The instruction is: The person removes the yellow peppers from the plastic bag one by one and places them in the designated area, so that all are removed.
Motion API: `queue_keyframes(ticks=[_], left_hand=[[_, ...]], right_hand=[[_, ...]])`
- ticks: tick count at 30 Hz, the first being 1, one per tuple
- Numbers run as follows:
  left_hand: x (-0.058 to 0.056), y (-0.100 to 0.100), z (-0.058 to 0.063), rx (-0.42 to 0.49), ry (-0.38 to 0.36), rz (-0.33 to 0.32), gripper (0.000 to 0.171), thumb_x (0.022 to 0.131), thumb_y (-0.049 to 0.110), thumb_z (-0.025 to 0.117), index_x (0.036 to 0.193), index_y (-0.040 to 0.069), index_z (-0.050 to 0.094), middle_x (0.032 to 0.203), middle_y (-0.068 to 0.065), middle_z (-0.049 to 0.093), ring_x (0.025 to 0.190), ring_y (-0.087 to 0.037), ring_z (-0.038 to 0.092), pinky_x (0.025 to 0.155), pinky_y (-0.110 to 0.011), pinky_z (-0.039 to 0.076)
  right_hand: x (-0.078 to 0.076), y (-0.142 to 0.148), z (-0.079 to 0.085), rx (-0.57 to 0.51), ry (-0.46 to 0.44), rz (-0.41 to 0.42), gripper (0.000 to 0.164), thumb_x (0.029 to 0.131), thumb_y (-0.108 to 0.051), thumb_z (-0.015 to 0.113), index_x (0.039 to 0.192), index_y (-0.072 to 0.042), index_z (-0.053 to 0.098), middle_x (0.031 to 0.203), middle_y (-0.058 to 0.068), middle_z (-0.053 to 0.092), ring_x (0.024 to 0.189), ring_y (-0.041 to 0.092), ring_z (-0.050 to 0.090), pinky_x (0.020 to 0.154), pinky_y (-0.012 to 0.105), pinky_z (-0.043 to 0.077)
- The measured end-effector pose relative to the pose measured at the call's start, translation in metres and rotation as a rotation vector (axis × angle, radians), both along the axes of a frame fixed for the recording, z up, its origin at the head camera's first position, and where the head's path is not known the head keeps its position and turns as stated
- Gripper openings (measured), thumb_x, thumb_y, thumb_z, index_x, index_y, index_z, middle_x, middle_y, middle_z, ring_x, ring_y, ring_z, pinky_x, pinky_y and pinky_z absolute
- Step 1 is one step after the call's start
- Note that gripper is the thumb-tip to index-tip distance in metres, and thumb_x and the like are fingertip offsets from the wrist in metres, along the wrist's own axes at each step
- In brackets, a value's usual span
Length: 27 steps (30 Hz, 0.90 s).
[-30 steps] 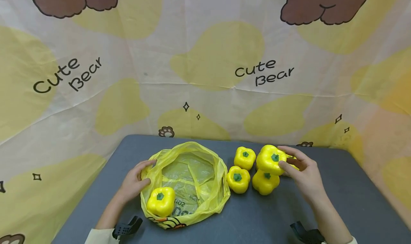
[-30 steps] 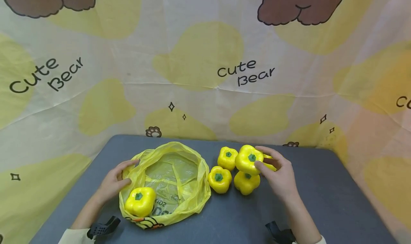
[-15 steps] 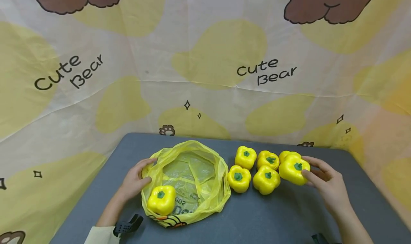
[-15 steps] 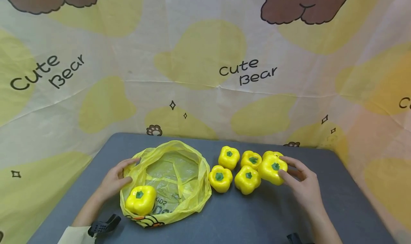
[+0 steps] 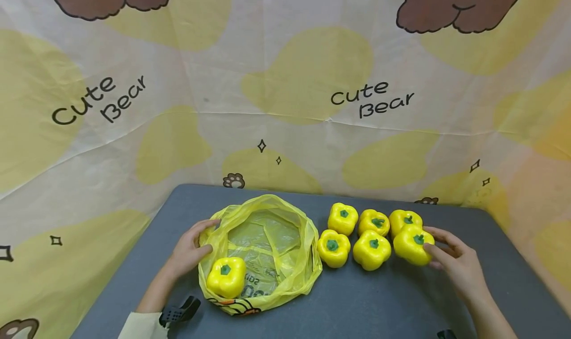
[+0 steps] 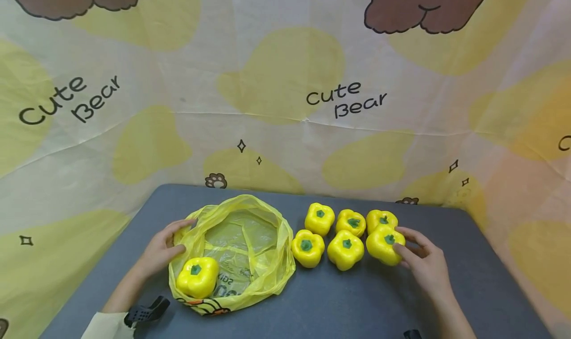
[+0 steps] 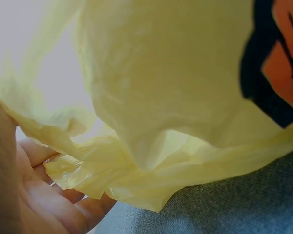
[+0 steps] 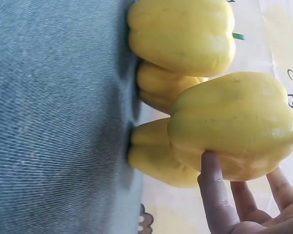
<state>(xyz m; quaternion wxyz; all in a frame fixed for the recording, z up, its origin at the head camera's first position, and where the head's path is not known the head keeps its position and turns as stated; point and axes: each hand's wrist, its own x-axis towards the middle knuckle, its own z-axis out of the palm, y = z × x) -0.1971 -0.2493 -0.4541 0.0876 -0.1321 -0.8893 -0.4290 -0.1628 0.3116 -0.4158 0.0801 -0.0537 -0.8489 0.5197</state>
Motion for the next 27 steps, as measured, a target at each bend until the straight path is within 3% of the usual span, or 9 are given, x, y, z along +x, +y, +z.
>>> queue_keyframes(ticks=[9, 14, 18, 27], left_hand=[[-0.001, 0.0, 0.0, -0.003, -0.003, 0.0, 0.056, 0.076, -0.005, 0.058, 0.132, 0.003, 0.056, 0.139, -0.018, 0.05, 0.128, -0.035, 0.044, 0.09, -0.016, 0.042], [-0.001, 0.0, 0.001, -0.007, -0.002, -0.001, 0.056, 0.076, -0.005, 0.058, 0.132, 0.003, 0.056, 0.139, -0.019, 0.05, 0.129, -0.036, 0.044, 0.09, -0.016, 0.042], [-0.001, 0.0, 0.0, 0.004, -0.018, 0.002, 0.057, 0.076, -0.005, 0.058, 0.132, 0.003, 0.056, 0.14, -0.019, 0.049, 0.13, -0.036, 0.043, 0.09, -0.016, 0.041], [0.0, 0.0, 0.0, 0.055, -0.052, -0.009, 0.058, 0.076, -0.008, 0.057, 0.133, 0.001, 0.054, 0.142, -0.02, 0.046, 0.13, -0.037, 0.042, 0.086, -0.016, 0.043]], right_hand=[[-0.002, 0.003, -0.012, -0.018, -0.073, 0.005, 0.053, 0.093, -0.035, 0.061, 0.137, -0.007, 0.051, 0.106, -0.027, 0.047, 0.086, -0.014, 0.056, 0.068, 0.029, 0.057], [-0.002, 0.003, -0.017, -0.018, -0.149, 0.017, 0.056, 0.093, -0.039, 0.06, 0.138, -0.007, 0.049, 0.123, -0.003, 0.047, 0.085, -0.013, 0.054, 0.072, 0.033, 0.057], [-0.002, 0.004, -0.018, -0.016, -0.207, 0.037, 0.061, 0.094, -0.041, 0.057, 0.141, -0.006, 0.044, 0.138, 0.018, 0.039, 0.084, -0.013, 0.053, 0.074, 0.035, 0.057], [-0.002, 0.003, -0.019, 0.025, -0.242, 0.059, 0.063, 0.095, -0.04, 0.055, 0.144, -0.004, 0.039, 0.142, 0.025, 0.036, 0.089, -0.007, 0.056, 0.074, 0.035, 0.057]])
